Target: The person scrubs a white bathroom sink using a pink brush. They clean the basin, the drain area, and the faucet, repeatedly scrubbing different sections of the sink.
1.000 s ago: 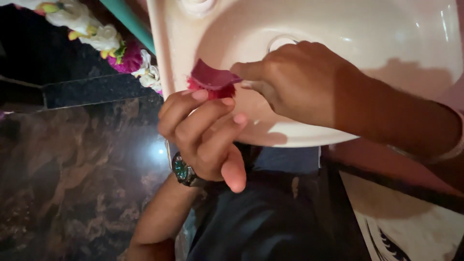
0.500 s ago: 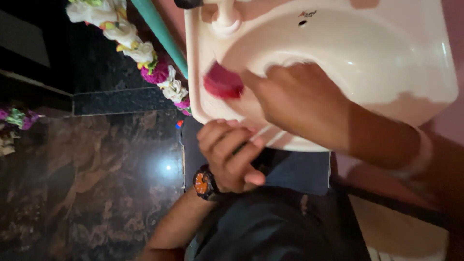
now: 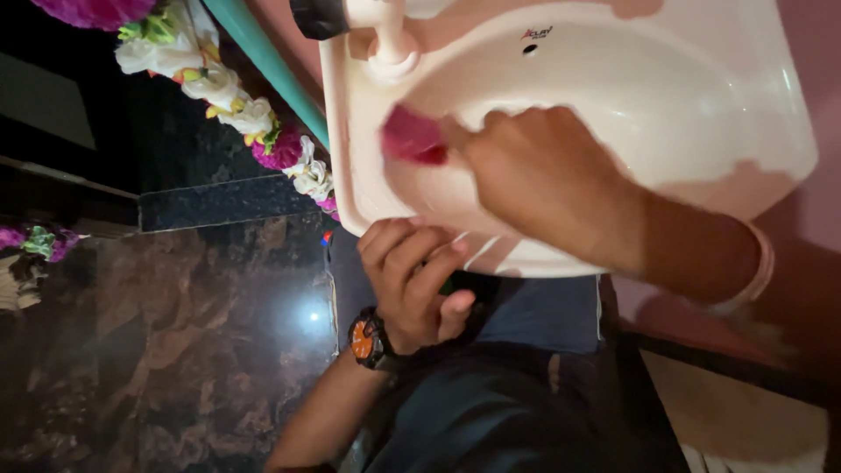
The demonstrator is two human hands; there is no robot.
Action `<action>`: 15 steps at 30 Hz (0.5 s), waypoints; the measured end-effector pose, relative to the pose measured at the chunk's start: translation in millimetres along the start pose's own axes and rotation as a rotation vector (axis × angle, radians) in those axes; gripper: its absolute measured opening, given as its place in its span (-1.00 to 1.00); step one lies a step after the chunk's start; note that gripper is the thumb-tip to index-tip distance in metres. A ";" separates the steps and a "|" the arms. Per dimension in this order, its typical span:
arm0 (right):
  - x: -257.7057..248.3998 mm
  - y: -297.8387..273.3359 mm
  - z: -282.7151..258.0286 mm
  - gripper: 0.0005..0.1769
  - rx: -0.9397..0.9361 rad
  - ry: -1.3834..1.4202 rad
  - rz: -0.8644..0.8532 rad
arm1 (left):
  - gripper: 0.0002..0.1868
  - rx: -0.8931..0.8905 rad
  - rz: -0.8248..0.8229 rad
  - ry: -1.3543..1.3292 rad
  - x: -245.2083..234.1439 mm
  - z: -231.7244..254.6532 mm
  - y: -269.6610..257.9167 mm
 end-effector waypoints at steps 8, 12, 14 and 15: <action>2.3 -6.2 39.4 -0.72 0.201 -0.106 0.028 | -0.55 0.047 -0.100 0.089 24.4 8.5 30.7; 9.4 17.9 53.0 -0.78 0.122 -0.025 0.313 | -0.50 0.011 -0.123 0.075 24.1 8.3 29.2; 18.2 46.8 50.2 -0.84 0.034 0.051 0.537 | -0.49 0.019 -0.127 0.091 24.9 9.4 30.4; 20.4 56.2 48.5 -0.84 -0.011 0.095 0.664 | -0.50 0.027 -0.118 0.092 25.0 8.9 30.9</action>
Point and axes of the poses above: each hand's wrist, its own y-axis towards the middle knuckle, its own x-axis out of the palm, z = x × y, the point moved 2 cm from there along y, towards the middle knuckle, and after that the axes turned 3 degrees about y, right-handed, at the moved point
